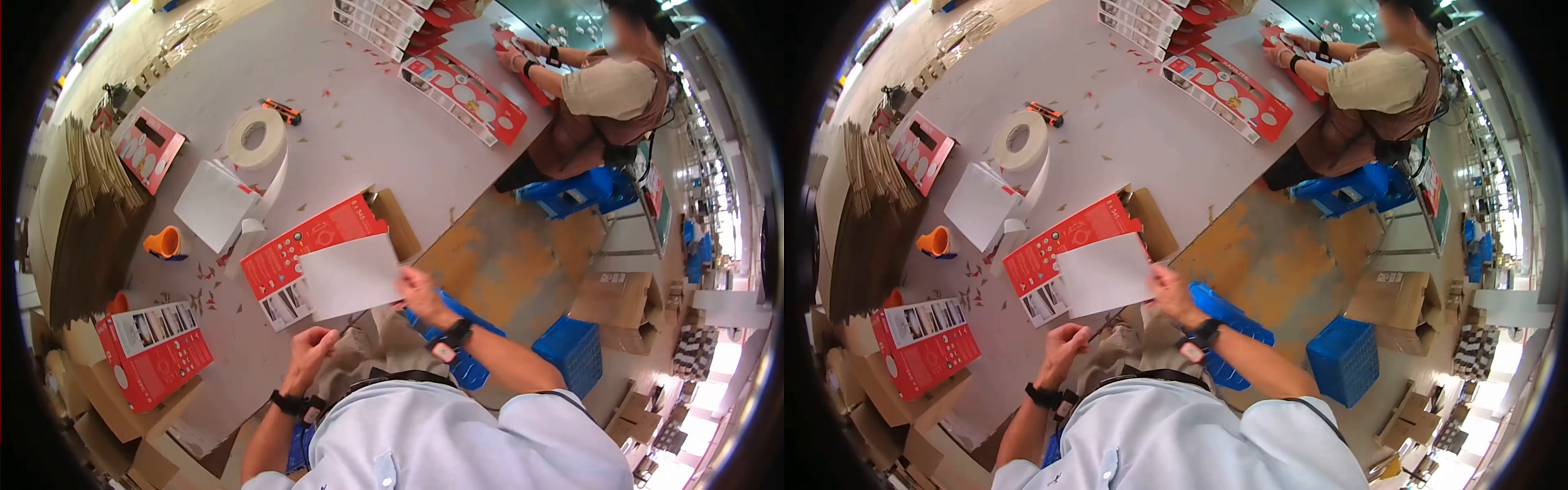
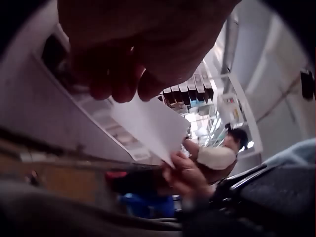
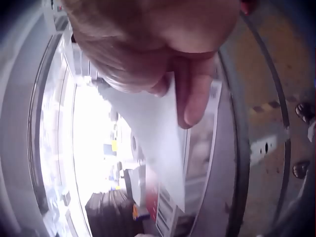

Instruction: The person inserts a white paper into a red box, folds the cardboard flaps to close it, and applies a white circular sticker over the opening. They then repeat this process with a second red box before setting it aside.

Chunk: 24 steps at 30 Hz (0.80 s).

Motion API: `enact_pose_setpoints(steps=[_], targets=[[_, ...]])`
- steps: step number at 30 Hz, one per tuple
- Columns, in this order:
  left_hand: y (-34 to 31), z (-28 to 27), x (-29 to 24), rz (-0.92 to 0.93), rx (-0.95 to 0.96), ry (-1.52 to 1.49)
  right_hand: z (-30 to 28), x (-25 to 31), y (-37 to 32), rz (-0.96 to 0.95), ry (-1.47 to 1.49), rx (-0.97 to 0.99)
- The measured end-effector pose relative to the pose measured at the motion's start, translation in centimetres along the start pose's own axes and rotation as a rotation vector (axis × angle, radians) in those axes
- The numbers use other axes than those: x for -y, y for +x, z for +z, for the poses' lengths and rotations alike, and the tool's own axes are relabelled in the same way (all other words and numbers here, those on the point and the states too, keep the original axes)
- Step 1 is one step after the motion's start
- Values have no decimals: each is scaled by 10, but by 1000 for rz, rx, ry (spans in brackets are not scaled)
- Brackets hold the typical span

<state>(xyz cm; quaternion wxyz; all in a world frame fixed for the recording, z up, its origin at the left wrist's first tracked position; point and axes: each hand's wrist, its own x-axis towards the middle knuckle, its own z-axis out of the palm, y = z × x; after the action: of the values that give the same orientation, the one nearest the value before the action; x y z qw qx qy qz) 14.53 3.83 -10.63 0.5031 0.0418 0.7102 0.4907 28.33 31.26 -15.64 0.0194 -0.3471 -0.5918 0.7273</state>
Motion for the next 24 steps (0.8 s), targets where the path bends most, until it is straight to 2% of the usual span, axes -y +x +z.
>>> enact_pose_setpoints(steps=[1, 3, 5, 6, 9, 11, 12, 15, 17, 20, 24], targets=[[-5, -4, -5, 144, -125, 159, -30, 10, -3, -111, -26, -66], [-7, -22, -12, 431, -376, 478, -88, 20, -10, -161, 27, -239], [-1, -34, -20, 494, -611, 536, -128, 20, -8, -189, 214, -451], [5, -40, -23, 532, -728, 562, -141, 18, -6, -193, 212, -494], [33, -61, 4, 392, -792, 571, -159, 11, 4, -170, 230, -579], [50, -67, 27, 246, -758, 429, -155, 7, 11, -104, 286, -577], [51, -64, 21, 173, -741, 357, -155, 4, 14, -95, 285, -539], [50, -49, 11, 120, -592, 123, -156, -4, 21, -62, 273, -398], [56, -47, 22, 147, -611, 164, -161, -7, 26, -32, 247, -263], [59, -46, 27, 147, -637, 210, -168, -6, 38, -4, 227, -173], [51, -30, -3, 92, -624, 131, -178, -5, 68, 42, 180, -86]])
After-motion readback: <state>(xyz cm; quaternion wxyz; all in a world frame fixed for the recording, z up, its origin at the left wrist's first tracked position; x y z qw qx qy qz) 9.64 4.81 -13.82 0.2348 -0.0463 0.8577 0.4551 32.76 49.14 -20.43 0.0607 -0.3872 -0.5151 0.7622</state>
